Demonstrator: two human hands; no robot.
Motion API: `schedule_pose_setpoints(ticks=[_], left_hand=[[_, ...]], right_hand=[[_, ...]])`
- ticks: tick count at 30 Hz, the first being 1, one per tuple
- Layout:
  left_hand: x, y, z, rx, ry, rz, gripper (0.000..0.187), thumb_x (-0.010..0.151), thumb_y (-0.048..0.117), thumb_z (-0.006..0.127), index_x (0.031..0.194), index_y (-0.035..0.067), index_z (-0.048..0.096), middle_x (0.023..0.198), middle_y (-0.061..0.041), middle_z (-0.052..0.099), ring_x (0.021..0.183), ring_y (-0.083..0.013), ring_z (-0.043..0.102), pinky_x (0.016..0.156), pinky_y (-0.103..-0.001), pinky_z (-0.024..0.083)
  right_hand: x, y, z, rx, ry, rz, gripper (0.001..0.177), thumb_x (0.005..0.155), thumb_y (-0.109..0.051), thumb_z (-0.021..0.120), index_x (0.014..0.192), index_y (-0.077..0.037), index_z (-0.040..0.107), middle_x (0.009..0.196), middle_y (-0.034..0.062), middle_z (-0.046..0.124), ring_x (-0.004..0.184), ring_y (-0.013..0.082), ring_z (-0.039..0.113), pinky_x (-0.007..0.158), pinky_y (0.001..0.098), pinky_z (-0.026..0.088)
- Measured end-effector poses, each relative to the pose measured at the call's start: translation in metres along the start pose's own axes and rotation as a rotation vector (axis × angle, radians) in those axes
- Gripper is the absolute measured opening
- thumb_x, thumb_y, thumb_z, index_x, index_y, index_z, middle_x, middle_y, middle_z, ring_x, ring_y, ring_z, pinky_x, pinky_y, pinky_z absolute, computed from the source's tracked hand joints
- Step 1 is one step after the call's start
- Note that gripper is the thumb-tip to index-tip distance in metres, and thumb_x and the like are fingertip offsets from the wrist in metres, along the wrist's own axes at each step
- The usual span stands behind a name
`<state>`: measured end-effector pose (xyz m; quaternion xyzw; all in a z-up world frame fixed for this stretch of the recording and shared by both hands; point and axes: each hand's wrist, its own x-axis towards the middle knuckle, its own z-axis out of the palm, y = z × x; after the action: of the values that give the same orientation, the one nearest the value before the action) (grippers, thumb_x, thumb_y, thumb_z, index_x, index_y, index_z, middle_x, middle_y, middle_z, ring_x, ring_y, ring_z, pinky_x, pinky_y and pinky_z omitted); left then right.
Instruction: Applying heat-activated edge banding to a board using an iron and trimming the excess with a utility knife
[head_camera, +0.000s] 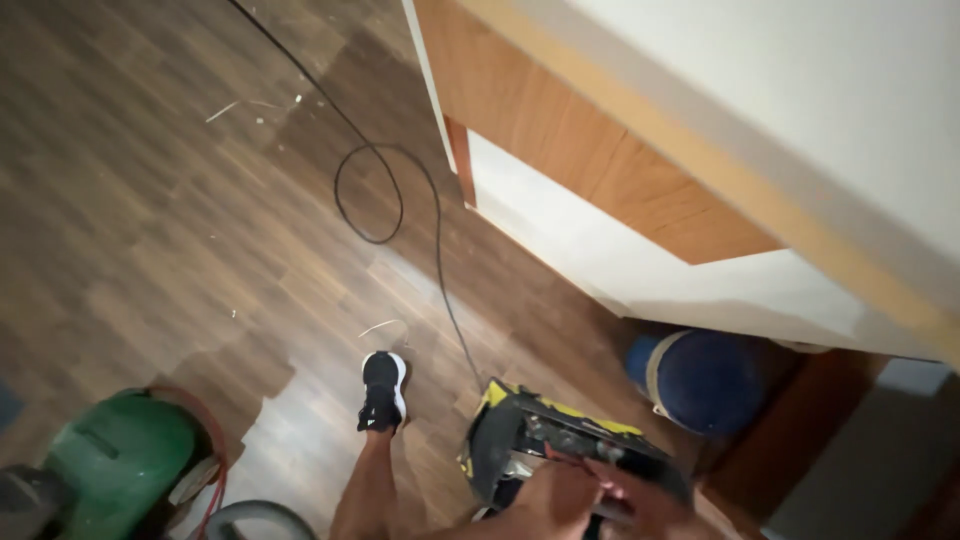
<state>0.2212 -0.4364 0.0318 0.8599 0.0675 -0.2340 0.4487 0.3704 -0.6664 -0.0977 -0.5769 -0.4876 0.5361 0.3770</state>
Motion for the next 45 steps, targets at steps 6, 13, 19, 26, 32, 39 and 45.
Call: schedule_pose_setpoints(ticks=[6, 13, 19, 26, 32, 39, 45], left_hand=[[0.016, 0.074, -0.038, 0.1, 0.08, 0.197, 0.026, 0.086, 0.008, 0.067, 0.108, 0.009, 0.081, 0.102, -0.016, 0.076, 0.091, -0.0402, 0.073, 0.071, -0.054, 0.057], [-0.03, 0.077, -0.092, 0.166, 0.623, 0.336, 0.046, 0.061, 0.026, 0.09, 0.102, 0.012, 0.074, 0.101, -0.011, 0.074, 0.095, -0.0329, 0.068, 0.089, -0.046, 0.047], [-0.125, -0.031, -0.062, 0.189, 0.002, -0.098, 0.031, 0.089, 0.036, 0.075, 0.102, 0.01, 0.065, 0.1, -0.018, 0.068, 0.094, -0.041, 0.063, 0.082, -0.054, 0.048], [-0.184, -0.076, -0.066, 0.125, -0.443, -0.606, 0.045, 0.093, 0.042, 0.065, 0.133, 0.021, 0.059, 0.128, -0.007, 0.06, 0.118, -0.0311, 0.06, 0.097, -0.046, 0.048], [-0.187, -0.069, -0.057, 0.253, -0.307, -0.54, 0.044, 0.09, 0.05, 0.066, 0.123, 0.021, 0.061, 0.121, -0.007, 0.066, 0.113, -0.0305, 0.063, 0.092, -0.046, 0.049], [-0.181, -0.058, -0.076, 0.328, -0.218, -0.434, 0.038, 0.093, 0.046, 0.062, 0.118, 0.018, 0.061, 0.119, -0.009, 0.067, 0.11, -0.0314, 0.064, 0.09, -0.05, 0.048], [-0.181, -0.028, -0.112, 0.247, -0.198, -0.43, 0.025, 0.093, 0.04, 0.067, 0.104, 0.018, 0.062, 0.11, -0.009, 0.068, 0.106, -0.0347, 0.065, 0.09, -0.049, 0.05]], right_hand=[[-0.005, -0.065, -0.04, -0.099, 0.048, 0.087, 0.055, 0.102, -0.018, 0.05, 0.155, -0.007, 0.041, 0.165, 0.0084, 0.038, 0.151, 0.0147, 0.036, 0.127, 0.0321, 0.014], [-0.059, -0.128, -0.117, -0.379, 0.352, 1.063, 0.03, 0.084, -0.047, 0.073, 0.109, -0.033, 0.083, 0.108, -0.0001, 0.082, 0.104, 0.0145, 0.075, 0.091, 0.0259, 0.053], [-0.083, -0.072, -0.17, -0.457, 0.303, 1.25, 0.073, 0.088, -0.063, 0.061, 0.151, -0.029, 0.052, 0.167, 0.0087, 0.032, 0.147, 0.0313, 0.045, 0.115, 0.0401, 0.044], [-0.139, 0.074, -0.209, -0.674, 0.565, 1.125, 0.065, 0.088, -0.06, 0.061, 0.137, -0.017, 0.062, 0.133, 0.0229, 0.065, 0.118, 0.0433, 0.067, 0.104, 0.0498, 0.05], [-0.098, 0.071, -0.205, -0.599, 0.651, 1.07, 0.064, 0.09, -0.054, 0.064, 0.127, -0.001, 0.068, 0.129, 0.0239, 0.067, 0.122, 0.041, 0.063, 0.109, 0.0449, 0.046], [-0.066, 0.033, -0.207, -0.922, 0.648, 1.038, 0.047, 0.092, -0.054, 0.062, 0.116, -0.014, 0.071, 0.121, 0.015, 0.071, 0.111, 0.0376, 0.069, 0.094, 0.0493, 0.056], [-0.082, 0.011, -0.211, -0.726, 0.598, 0.986, 0.091, 0.073, -0.054, 0.079, 0.151, -0.018, 0.052, 0.152, 0.0146, 0.054, 0.141, 0.0327, 0.05, 0.12, 0.0403, 0.036]])
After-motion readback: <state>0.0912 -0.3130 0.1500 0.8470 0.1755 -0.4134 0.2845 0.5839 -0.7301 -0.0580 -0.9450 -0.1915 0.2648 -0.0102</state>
